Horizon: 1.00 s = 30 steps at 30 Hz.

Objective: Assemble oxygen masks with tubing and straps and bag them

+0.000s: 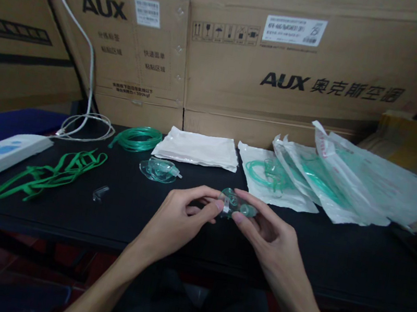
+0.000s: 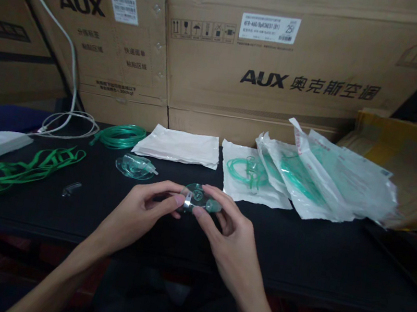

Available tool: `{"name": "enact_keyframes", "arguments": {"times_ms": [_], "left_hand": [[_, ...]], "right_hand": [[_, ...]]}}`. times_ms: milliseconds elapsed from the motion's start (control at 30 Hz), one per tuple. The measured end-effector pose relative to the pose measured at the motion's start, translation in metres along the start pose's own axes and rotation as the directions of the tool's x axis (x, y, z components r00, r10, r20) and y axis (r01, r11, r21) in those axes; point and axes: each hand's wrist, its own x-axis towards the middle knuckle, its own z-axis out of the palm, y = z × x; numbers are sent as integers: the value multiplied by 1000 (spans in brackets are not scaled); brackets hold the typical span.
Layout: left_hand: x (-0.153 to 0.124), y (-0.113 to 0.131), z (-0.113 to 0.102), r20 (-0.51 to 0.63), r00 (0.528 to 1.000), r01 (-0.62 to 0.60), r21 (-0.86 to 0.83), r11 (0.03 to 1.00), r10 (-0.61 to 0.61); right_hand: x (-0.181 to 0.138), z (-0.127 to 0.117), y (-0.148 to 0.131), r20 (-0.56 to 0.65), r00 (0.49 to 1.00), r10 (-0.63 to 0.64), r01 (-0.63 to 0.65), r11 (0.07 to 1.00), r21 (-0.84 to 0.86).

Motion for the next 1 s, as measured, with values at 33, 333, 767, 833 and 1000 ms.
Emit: {"name": "enact_keyframes", "arguments": {"times_ms": [33,333,767,833,1000], "left_hand": [[0,0,0,0,1000,-1,-1,1000,1],[-1,6,-1,12,1000,-23,68,997,22],[0,11,-5,103,984,161,-156,975,-146],[-1,11,-5,101,985,151,-145,978,-137],[0,6,-4,130,985,127,-104,987,-113]], "right_hand": [[0,0,0,8,1000,9,-9,1000,-1],[0,0,-2,21,1000,7,-7,1000,1],[-2,-1,2,83,996,31,-26,998,-63],[-2,0,2,83,996,33,-27,997,-69],[-1,1,4,49,997,-64,70,991,-117]]}}
